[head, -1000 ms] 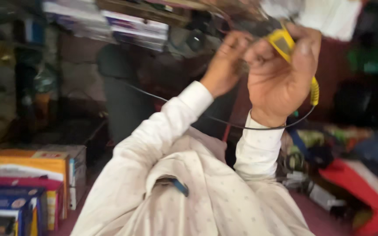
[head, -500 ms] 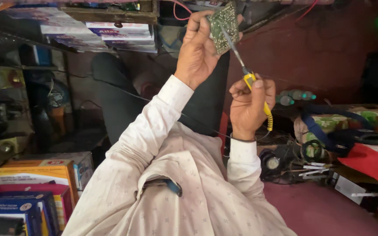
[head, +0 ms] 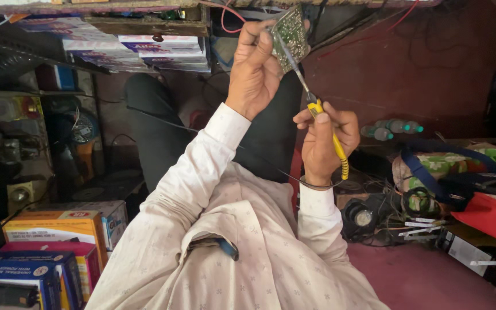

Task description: The person holds a small circuit board in one hand and solders its components with a soldering iron, repositioning the board repeatedly. They then place the board on the workbench and solder a larger green circuit board lying on the bench, before picking up a magnifying lamp and holding it over the boards.

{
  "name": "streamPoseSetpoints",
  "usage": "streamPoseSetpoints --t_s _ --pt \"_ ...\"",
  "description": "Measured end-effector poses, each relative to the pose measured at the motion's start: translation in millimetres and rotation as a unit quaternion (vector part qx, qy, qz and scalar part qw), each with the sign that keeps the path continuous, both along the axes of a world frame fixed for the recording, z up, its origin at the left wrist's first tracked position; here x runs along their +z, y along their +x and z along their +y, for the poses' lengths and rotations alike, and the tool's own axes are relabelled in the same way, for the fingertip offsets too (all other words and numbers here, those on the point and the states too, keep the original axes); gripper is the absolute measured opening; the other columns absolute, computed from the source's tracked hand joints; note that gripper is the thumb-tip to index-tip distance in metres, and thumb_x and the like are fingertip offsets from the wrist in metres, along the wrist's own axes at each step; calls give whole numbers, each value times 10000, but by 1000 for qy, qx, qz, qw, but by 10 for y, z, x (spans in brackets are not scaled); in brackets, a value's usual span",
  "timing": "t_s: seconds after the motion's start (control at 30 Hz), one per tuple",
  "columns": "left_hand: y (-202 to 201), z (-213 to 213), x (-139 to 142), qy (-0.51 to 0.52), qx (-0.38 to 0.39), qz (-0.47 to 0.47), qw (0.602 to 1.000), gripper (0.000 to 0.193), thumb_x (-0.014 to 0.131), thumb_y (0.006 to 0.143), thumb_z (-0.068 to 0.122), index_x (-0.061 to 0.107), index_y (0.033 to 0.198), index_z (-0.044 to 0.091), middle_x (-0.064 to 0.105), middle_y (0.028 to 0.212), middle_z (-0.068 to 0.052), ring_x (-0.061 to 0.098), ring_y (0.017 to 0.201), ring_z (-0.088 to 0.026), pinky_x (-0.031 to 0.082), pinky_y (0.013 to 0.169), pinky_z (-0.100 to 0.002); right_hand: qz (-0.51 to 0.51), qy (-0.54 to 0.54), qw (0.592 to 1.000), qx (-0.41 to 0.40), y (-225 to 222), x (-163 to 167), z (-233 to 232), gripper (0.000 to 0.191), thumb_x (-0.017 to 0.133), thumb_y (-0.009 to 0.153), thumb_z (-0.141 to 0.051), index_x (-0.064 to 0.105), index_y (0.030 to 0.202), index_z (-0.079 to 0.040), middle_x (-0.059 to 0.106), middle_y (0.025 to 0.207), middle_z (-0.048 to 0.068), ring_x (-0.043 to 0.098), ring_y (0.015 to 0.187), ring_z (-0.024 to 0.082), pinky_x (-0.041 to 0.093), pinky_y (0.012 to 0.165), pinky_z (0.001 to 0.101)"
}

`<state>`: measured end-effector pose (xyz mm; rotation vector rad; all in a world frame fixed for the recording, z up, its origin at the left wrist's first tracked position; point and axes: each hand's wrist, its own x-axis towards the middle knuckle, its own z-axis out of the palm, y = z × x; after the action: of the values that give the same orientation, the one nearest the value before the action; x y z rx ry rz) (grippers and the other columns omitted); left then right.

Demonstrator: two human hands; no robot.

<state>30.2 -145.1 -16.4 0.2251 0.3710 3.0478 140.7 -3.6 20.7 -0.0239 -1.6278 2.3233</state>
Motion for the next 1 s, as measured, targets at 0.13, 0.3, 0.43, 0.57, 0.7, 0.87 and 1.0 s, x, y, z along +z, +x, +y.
streamPoseSetpoints --t_s 0.13,0.3,0.43,0.57,0.7,0.87,1.0 --pt "-16 15 -30 -7 17 2 1000 133 626 1120 150 590 1235 92 653 1375 -153 599 1332 -360 530 1113 -507 14 35 999 -3 9 1 6 124 601 1076 -43 570 1186 3 720 969 226 717 842 265 563 699 315" --pt "-16 11 -39 -11 16 -2 1000 140 633 1114 143 589 1237 92 663 1369 -180 603 1339 -351 523 1118 -468 3 -18 1000 -3 -8 -4 25 131 598 1075 -62 563 1182 4 718 966 231 714 824 272 550 688 315" --pt "-19 12 -9 -6 17 6 1000 146 638 1109 141 588 1237 92 659 1372 -187 609 1333 -348 525 1126 -462 -12 -45 999 2 -6 2 28 137 609 1085 -87 557 1177 -1 712 949 226 710 823 278 539 677 312" --pt "-10 -14 16 -13 14 7 1000 151 639 1115 152 589 1242 88 656 1329 -198 615 1312 -337 523 1127 -453 -24 -65 998 -12 -1 -1 26 154 611 1083 -131 560 1161 -9 714 931 213 697 784 265 528 699 324" --pt "-3 -61 9 -26 8 16 1000 143 627 1115 168 588 1234 99 672 1373 -222 627 1287 -317 523 1115 -436 -42 -115 992 -6 -8 -5 19 157 617 1084 -159 555 1138 -26 709 909 191 675 764 259 518 705 336" --pt "-12 -64 7 -23 24 11 999 93 605 1178 147 581 1216 66 657 1232 -93 649 1194 -241 543 1092 -485 -72 -167 983 11 -19 -4 6 164 617 1082 -181 555 1122 -34 704 883 173 661 766 262 505 713 343" --pt "-16 -78 52 -15 -5 10 1000 140 574 1126 222 568 1212 112 646 1254 -52 665 1184 -233 550 1095 -593 -92 -195 976 12 -29 -22 -9 165 616 1075 -187 576 1110 -30 706 889 163 666 771 264 514 710 346"
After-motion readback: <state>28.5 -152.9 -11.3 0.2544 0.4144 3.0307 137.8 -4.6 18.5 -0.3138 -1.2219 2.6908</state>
